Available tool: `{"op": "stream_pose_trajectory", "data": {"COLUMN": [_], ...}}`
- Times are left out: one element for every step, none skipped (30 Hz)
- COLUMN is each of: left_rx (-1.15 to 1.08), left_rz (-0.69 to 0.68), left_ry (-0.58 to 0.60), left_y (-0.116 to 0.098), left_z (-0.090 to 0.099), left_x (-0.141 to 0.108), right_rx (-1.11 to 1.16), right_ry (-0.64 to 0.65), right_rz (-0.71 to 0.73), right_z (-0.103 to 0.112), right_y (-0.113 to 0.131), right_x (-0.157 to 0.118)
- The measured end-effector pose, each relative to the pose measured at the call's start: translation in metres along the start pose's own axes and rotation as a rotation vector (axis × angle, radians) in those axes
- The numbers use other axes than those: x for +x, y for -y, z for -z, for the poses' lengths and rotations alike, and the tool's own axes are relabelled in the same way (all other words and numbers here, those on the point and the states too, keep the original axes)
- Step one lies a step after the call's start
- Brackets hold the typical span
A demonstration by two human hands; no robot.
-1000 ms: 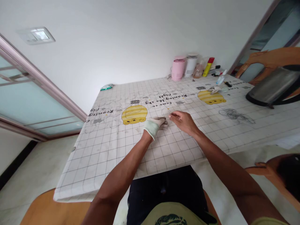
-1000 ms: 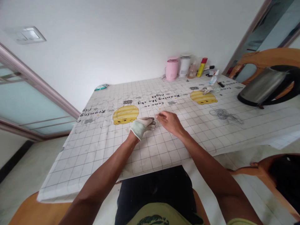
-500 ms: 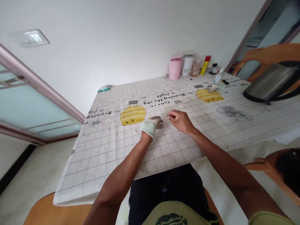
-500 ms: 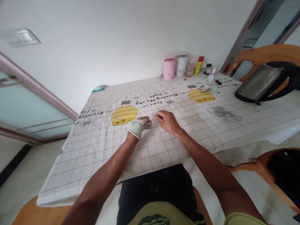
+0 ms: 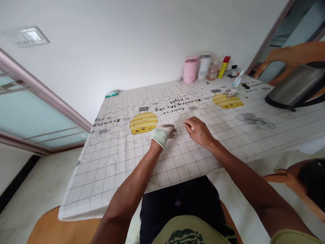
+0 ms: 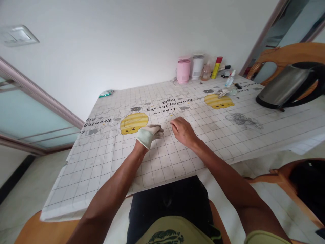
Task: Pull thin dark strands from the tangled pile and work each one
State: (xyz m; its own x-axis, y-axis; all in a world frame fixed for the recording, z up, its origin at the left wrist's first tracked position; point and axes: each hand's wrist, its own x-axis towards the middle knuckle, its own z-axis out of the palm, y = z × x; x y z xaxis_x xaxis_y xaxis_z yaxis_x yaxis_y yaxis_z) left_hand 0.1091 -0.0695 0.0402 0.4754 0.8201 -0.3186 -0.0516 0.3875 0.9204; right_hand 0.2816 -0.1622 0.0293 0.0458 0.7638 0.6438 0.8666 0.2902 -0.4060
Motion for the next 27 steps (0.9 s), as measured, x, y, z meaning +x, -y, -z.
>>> {"op": "stream_pose_trajectory", "data": {"left_rx": [-0.004,-0.018,-0.037,-0.053,-0.055,-0.038,0.01,0.089,0.193,0.304,0.414,0.515,0.604,0.68,0.746,0.806,0.861,0.907,0.941,0.958,0.952,0.924,0.879,0.827,0.778,0.74,0.717], "left_rz": [0.004,0.002,-0.002,-0.003,0.003,0.011,0.021,0.02,-0.009,-0.077,-0.175,-0.288,-0.401,-0.502,-0.572,-0.611,-0.621,-0.611,-0.588,-0.561,-0.543,-0.537,-0.538,-0.542,-0.545,-0.548,-0.548], "left_ry": [0.005,0.008,0.01,0.015,0.027,0.038,0.045,0.037,0.012,-0.029,-0.079,-0.121,-0.144,-0.146,-0.126,-0.092,-0.055,-0.023,-0.003,0.005,0.001,-0.009,-0.019,-0.028,-0.038,-0.042,-0.043], "left_y": [0.0,0.001,0.002,0.002,0.003,0.004,0.004,0.003,0.002,0.0,-0.001,-0.003,-0.005,-0.006,-0.007,-0.007,-0.007,-0.005,-0.004,-0.002,0.0,0.002,0.004,0.005,0.005,0.005,0.005], "left_z": [0.0,-0.001,-0.001,-0.001,0.0,0.001,0.002,0.004,0.005,0.006,0.007,0.007,0.006,0.005,0.003,0.001,0.0,-0.001,-0.001,0.0,0.002,0.004,0.007,0.01,0.013,0.015,0.017], "left_x": [-0.001,-0.002,-0.002,-0.002,-0.002,-0.001,0.0,0.001,0.002,0.002,0.002,0.002,0.001,-0.001,-0.002,-0.003,-0.004,-0.005,-0.006,-0.007,-0.007,-0.008,-0.01,-0.011,-0.012,-0.013,-0.014], "right_rx": [-0.016,-0.029,-0.04,-0.05,-0.058,-0.064,-0.07,-0.079,-0.093,-0.114,-0.14,-0.168,-0.197,-0.221,-0.238,-0.246,-0.245,-0.237,-0.222,-0.204,-0.185,-0.163,-0.141,-0.119,-0.096,-0.072,-0.047], "right_ry": [0.012,0.023,0.035,0.046,0.056,0.066,0.08,0.097,0.117,0.141,0.168,0.192,0.211,0.226,0.237,0.244,0.246,0.246,0.244,0.244,0.245,0.249,0.253,0.258,0.261,0.263,0.264], "right_rz": [0.033,0.057,0.073,0.086,0.099,0.113,0.132,0.153,0.179,0.209,0.242,0.274,0.303,0.33,0.353,0.373,0.392,0.409,0.423,0.431,0.432,0.427,0.417,0.403,0.387,0.372,0.359], "right_z": [0.001,0.003,0.004,0.005,0.007,0.008,0.009,0.01,0.011,0.012,0.013,0.013,0.013,0.012,0.011,0.009,0.007,0.005,0.002,-0.001,-0.004,-0.007,-0.01,-0.012,-0.014,-0.016,-0.018], "right_y": [-0.002,-0.003,-0.004,-0.004,-0.005,-0.005,-0.005,-0.005,-0.004,-0.002,-0.001,0.002,0.005,0.009,0.012,0.017,0.021,0.025,0.029,0.032,0.035,0.037,0.038,0.038,0.038,0.037,0.036], "right_x": [0.0,0.001,0.001,0.001,0.001,0.0,-0.002,-0.003,-0.005,-0.007,-0.009,-0.01,-0.012,-0.013,-0.013,-0.014,-0.014,-0.014,-0.014,-0.014,-0.014,-0.014,-0.015,-0.015,-0.015,-0.016,-0.016]}}
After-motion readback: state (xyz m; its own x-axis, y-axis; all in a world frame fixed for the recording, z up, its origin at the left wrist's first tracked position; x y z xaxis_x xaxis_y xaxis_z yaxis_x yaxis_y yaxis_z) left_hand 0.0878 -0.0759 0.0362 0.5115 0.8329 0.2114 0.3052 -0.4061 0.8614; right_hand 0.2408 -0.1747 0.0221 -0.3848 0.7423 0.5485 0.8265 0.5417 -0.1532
